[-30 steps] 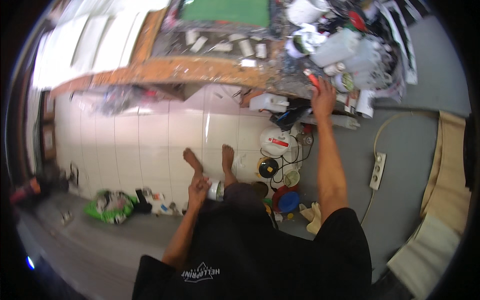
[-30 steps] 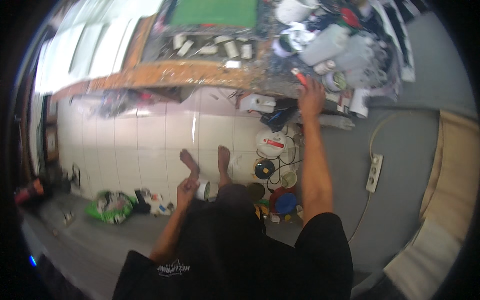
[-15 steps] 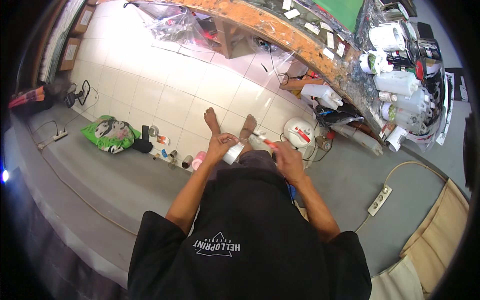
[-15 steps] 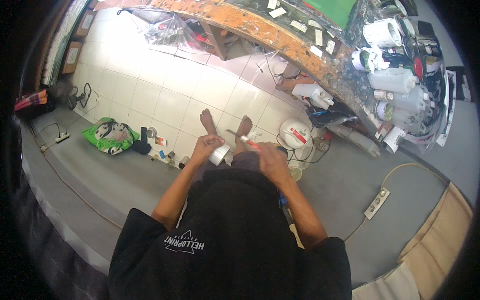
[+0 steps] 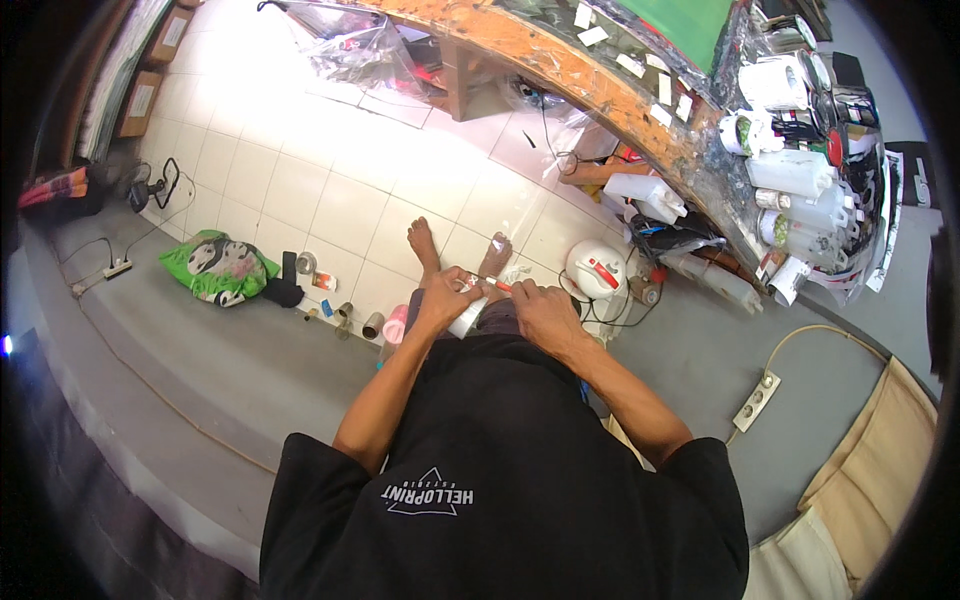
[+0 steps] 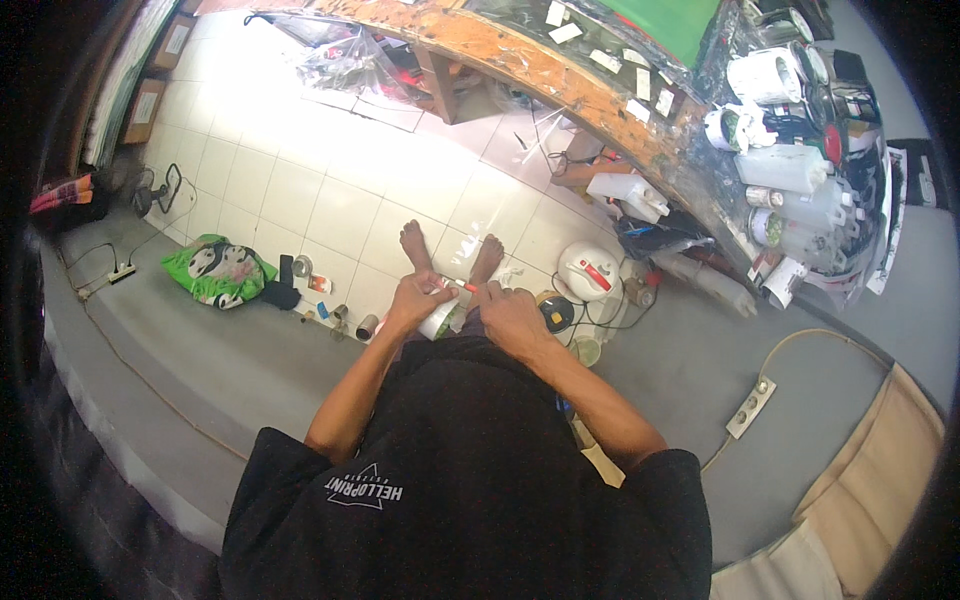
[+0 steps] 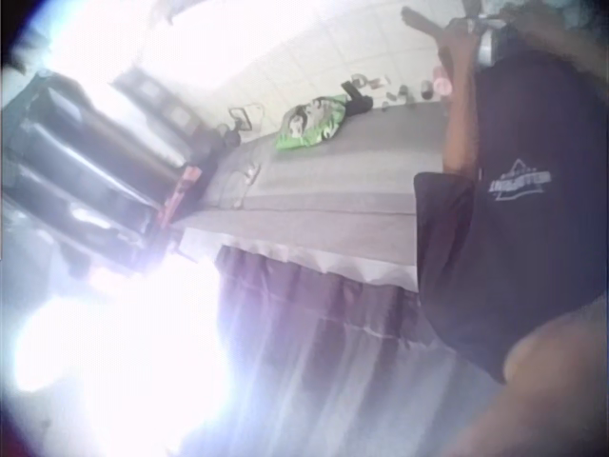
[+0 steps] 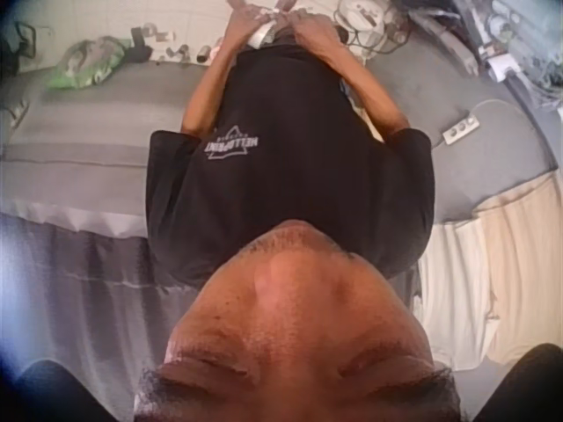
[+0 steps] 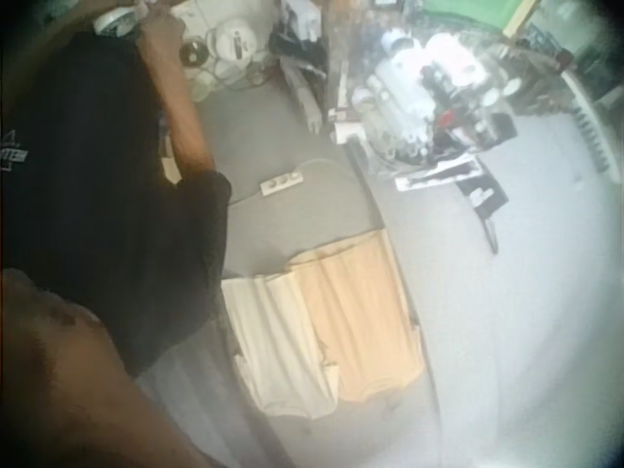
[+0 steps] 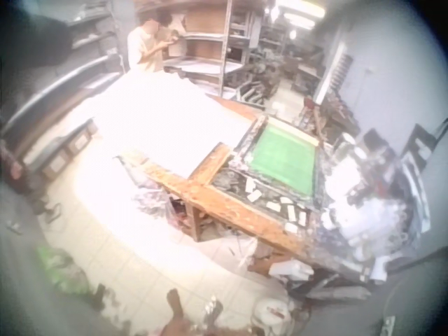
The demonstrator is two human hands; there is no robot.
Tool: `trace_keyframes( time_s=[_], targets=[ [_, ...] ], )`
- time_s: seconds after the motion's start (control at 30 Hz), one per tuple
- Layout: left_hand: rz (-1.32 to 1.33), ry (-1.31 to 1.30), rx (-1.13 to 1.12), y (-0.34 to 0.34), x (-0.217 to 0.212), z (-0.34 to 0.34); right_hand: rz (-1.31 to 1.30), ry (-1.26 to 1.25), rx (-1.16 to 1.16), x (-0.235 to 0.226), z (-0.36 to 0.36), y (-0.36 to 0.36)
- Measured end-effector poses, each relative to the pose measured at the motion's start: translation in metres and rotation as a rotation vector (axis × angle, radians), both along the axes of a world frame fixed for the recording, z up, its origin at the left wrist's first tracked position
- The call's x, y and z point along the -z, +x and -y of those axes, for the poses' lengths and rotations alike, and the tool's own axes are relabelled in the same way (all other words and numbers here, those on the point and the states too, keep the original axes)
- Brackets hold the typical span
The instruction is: The person pours liquid from a pink pitcher into a plastic bag, then uses a squeegee to smooth a green screen on a wooden frame. They apply tape to the frame edges and adjust the screen mesh.
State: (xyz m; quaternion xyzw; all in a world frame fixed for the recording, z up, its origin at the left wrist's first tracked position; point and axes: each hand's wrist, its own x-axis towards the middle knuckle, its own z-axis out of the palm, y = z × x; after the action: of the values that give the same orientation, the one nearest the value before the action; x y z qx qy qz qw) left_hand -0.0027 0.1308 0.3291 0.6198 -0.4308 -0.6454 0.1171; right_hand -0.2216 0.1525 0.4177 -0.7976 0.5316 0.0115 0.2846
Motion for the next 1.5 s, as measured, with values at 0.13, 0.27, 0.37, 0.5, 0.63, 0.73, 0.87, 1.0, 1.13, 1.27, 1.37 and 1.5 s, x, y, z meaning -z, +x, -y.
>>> trace_keyframes(
  time_s=[0.13,0.27,0.37,0.5,0.63,0.73,0.87,1.0,1.13,1.27,1.37,1.5],
  targets=[
    [0.237,-0.27,0.211,-0.003,-0.026,0.003,-0.2,0.186,-0.024,-0.02,-0.016,-0.026],
    [0.34,-0.326,0.151,0.005,-0.046,0.006,-0.289,0.18,0.16,-0.02,-0.055,-0.115],
    [0.323,-0.644,0.102,0.019,-0.047,0.017,-0.24,-0.36,0.555,-0.015,-0.05,-0.199],
    [0.23,-0.946,0.111,-0.001,-0.1,0.106,-0.289,-0.848,1.06,-0.001,-0.002,-0.302],
    [0.224,-1.189,0.087,-0.035,-0.13,0.228,-0.574,-0.647,1.048,0.045,0.027,-0.374],
    [0.343,-1.368,0.108,-0.057,-0.142,0.311,-0.76,-1.061,1.057,0.031,0.069,-0.31],
    [0.34,-1.489,0.326,-0.093,-0.123,0.408,0.185,-0.769,1.245,0.09,0.048,-0.191],
    [0.282,-1.501,0.59,-0.111,-0.087,0.472,1.178,0.0,1.635,0.172,0.09,-0.07],
    [0.245,-1.449,0.912,-0.131,-0.07,0.484,1.128,0.009,1.624,0.251,0.171,-0.076],
    [0.194,-1.412,1.073,-0.12,-0.071,0.483,0.759,0.488,1.455,0.262,0.249,-0.107],
    [0.09,-1.371,1.16,-0.115,-0.069,0.493,0.523,0.374,1.522,0.292,0.243,-0.108],
    [0.069,-1.495,1.07,-0.101,-0.077,0.485,0.818,0.275,1.383,0.273,0.218,-0.071]
  ],
)
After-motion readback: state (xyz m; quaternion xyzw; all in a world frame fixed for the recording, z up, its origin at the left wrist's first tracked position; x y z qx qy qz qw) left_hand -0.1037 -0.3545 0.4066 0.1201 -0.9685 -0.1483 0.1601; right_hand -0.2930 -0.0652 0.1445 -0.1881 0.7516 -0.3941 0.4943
